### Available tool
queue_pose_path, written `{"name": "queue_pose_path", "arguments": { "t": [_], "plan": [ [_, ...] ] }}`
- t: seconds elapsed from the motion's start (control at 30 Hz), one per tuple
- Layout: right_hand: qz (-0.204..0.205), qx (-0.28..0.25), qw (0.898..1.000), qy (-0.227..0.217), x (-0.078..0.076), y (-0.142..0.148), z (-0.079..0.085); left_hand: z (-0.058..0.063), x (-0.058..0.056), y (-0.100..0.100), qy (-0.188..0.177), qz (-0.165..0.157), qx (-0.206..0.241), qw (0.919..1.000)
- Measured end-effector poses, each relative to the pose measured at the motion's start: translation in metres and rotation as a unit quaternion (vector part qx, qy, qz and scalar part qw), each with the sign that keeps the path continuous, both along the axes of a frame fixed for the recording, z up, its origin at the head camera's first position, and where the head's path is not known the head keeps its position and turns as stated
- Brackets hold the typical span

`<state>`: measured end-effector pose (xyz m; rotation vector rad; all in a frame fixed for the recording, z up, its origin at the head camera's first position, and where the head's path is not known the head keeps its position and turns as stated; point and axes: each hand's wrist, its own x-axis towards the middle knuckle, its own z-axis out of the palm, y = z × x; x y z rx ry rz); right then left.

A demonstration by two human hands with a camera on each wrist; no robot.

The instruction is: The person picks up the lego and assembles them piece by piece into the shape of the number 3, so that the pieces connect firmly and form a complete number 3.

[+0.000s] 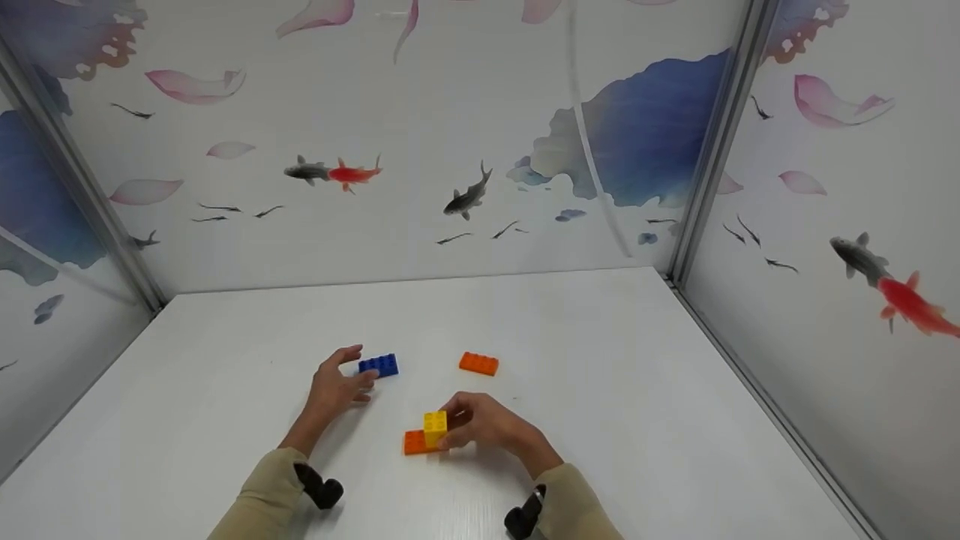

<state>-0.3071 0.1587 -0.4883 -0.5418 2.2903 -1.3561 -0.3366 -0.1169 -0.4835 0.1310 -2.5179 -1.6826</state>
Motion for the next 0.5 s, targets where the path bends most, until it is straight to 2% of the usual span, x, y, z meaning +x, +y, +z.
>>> {"name": "queue_pose_path", "arguments": {
  "t": [0.23,0.5],
  "plan": [
    [0.002,-0.017,1.0,-0.006,0.0011,0.0001,0.0021,0.0022,-0.004,-0.0005,-0.035,0.0,0.007,0.9994],
    [0.004,-0.016,1.0,-0.008,-0.001,0.002,-0.0016,0.0071,-0.0086,-0.0014,-0.057,-0.024,0.011,0.998]
  ]
}}
